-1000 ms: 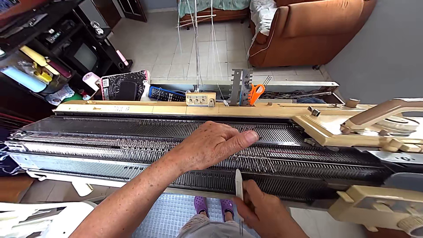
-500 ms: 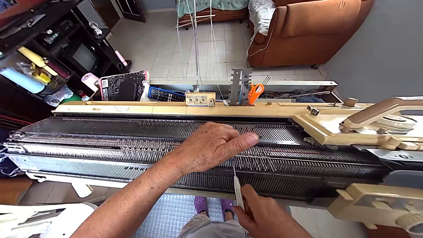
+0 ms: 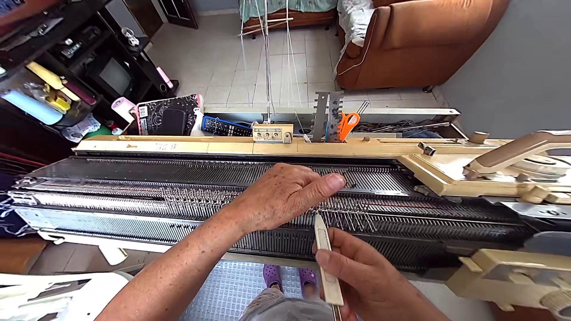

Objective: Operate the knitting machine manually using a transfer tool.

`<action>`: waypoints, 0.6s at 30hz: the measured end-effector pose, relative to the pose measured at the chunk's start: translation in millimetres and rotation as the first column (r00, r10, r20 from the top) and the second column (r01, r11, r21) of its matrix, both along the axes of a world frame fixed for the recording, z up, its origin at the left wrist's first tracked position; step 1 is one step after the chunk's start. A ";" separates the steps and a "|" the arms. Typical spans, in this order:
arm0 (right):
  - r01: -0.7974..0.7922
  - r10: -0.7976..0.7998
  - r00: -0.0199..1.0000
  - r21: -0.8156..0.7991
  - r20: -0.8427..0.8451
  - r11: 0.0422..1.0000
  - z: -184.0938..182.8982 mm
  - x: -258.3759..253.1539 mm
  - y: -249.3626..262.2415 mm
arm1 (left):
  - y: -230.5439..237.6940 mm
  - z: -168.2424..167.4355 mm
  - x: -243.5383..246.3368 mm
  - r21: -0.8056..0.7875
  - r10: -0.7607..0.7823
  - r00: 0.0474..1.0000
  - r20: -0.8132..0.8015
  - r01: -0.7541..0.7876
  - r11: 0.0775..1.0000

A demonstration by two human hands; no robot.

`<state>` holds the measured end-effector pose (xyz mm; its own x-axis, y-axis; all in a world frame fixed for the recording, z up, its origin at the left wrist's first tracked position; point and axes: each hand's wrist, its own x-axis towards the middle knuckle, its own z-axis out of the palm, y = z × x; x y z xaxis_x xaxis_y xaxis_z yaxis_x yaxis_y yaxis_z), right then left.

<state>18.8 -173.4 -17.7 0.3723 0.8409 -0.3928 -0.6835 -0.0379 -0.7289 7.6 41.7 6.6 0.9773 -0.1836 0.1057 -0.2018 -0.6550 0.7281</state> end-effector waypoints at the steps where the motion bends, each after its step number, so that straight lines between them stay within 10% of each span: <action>1: -0.030 0.031 0.997 -0.006 0.069 1.000 8.3 -4.8 -3.7 | 0.0 0.5 -0.1 0.011 0.010 1.000 -0.003 -0.010 1.000; 4: -0.108 0.157 0.903 -0.143 0.399 0.984 18.5 -18.5 -12.5 | 2.0 -0.2 -0.9 0.039 0.025 1.000 -0.018 -0.024 0.999; 8: 0.041 0.465 0.391 -0.520 0.794 0.853 -22.9 -20.4 -10.6 | 5.4 -3.5 -0.1 0.026 -0.017 1.000 0.019 0.016 1.000; 13: 0.388 0.376 -0.225 -0.272 0.899 0.881 -63.8 -27.7 -6.9 | 7.4 -4.2 0.0 -0.003 -0.043 0.999 0.016 0.043 0.999; 18: 0.355 0.412 -0.130 -0.346 0.902 0.868 -50.4 -25.4 -9.8 | 7.1 -4.0 -0.4 0.002 -0.041 0.999 0.013 0.041 0.999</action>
